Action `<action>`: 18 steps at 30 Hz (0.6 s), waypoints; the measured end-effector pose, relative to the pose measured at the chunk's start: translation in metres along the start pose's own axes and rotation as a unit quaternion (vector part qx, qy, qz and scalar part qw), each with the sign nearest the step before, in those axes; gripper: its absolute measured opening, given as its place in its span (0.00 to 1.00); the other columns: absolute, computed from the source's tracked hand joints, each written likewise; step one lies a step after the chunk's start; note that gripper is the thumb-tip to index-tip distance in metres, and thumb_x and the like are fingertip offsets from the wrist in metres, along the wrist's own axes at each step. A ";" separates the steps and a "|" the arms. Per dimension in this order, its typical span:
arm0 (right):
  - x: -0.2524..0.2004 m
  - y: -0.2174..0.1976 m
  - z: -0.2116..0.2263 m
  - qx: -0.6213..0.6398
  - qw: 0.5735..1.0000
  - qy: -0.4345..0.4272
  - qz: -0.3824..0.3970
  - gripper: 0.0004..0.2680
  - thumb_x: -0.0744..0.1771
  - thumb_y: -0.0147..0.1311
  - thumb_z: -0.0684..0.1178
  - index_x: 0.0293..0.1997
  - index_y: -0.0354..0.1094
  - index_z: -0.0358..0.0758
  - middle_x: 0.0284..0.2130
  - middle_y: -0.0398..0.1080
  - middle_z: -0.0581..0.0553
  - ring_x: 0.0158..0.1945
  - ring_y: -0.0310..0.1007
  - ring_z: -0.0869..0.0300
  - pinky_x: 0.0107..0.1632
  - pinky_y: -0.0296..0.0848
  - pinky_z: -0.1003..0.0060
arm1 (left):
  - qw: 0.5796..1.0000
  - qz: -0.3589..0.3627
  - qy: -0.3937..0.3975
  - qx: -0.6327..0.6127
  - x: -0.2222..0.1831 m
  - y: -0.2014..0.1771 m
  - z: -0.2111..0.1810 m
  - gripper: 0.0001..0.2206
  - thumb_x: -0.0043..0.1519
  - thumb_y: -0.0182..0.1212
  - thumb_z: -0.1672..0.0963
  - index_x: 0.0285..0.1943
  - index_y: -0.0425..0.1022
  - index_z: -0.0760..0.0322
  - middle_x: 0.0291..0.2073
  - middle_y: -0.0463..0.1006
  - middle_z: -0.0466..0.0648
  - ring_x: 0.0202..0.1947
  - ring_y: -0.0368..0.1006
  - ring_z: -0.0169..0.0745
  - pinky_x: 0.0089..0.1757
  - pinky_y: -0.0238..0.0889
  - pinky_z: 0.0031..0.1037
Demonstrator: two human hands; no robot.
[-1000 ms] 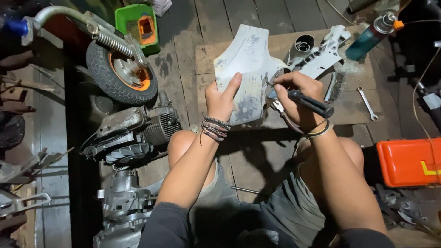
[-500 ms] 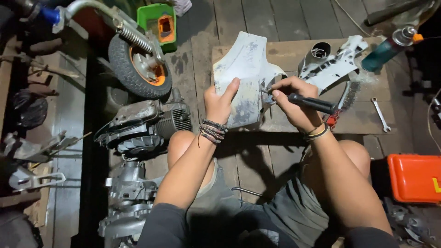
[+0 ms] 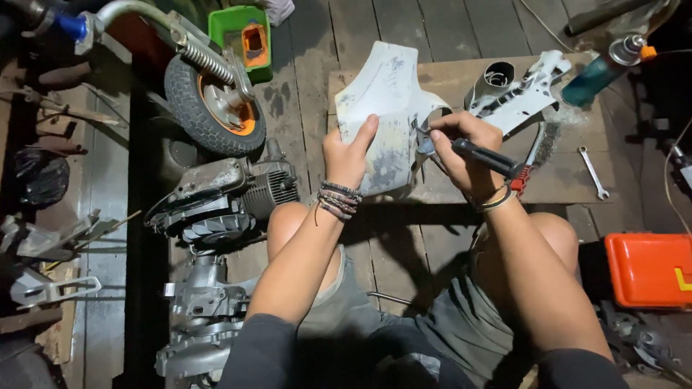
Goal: Using a hand file to smooth the edges and surfaces of a white plastic motorcycle component.
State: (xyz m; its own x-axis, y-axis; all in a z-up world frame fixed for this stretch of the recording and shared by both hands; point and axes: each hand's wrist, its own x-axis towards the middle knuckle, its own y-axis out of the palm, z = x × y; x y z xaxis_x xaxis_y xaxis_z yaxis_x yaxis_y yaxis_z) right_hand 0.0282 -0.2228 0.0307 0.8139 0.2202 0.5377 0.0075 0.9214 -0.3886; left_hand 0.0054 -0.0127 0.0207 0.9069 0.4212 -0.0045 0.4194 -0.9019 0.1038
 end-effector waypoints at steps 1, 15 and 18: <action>0.000 0.000 0.001 0.000 1.000 0.002 0.000 0.03 0.70 0.58 0.35 0.44 0.78 0.31 0.28 0.76 0.35 0.33 0.77 0.46 0.38 0.74 0.56 | 1.000 0.001 -0.002 0.001 0.000 0.002 0.000 0.13 0.57 0.74 0.50 0.32 0.82 0.61 0.29 0.82 0.44 0.39 0.73 0.29 0.44 0.68 0.34; 0.000 -0.015 0.003 -0.052 0.998 -0.025 0.001 0.04 0.70 0.57 0.37 0.46 0.79 0.37 0.31 0.78 0.40 0.34 0.78 0.45 0.41 0.76 0.56 | 0.999 0.016 -0.026 0.011 0.002 0.021 0.009 0.15 0.56 0.75 0.48 0.37 0.83 0.62 0.33 0.84 0.47 0.42 0.76 0.34 0.47 0.69 0.36; 0.002 -0.018 0.008 -0.080 0.997 -0.014 0.010 0.03 0.71 0.58 0.39 0.47 0.77 0.33 0.33 0.77 0.32 0.38 0.77 0.35 0.41 0.75 0.47 | 0.999 0.016 -0.026 0.012 0.000 0.021 0.005 0.15 0.56 0.75 0.50 0.36 0.82 0.66 0.33 0.83 0.50 0.42 0.75 0.38 0.46 0.69 0.40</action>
State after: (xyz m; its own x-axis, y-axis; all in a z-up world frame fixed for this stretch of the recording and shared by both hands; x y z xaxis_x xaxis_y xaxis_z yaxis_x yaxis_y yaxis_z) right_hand 0.0245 -0.2367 0.0450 0.7978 0.2497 0.5488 0.0849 0.8546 -0.5123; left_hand 0.0140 -0.0324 0.0181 0.9208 0.3864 -0.0540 0.3897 -0.9174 0.0802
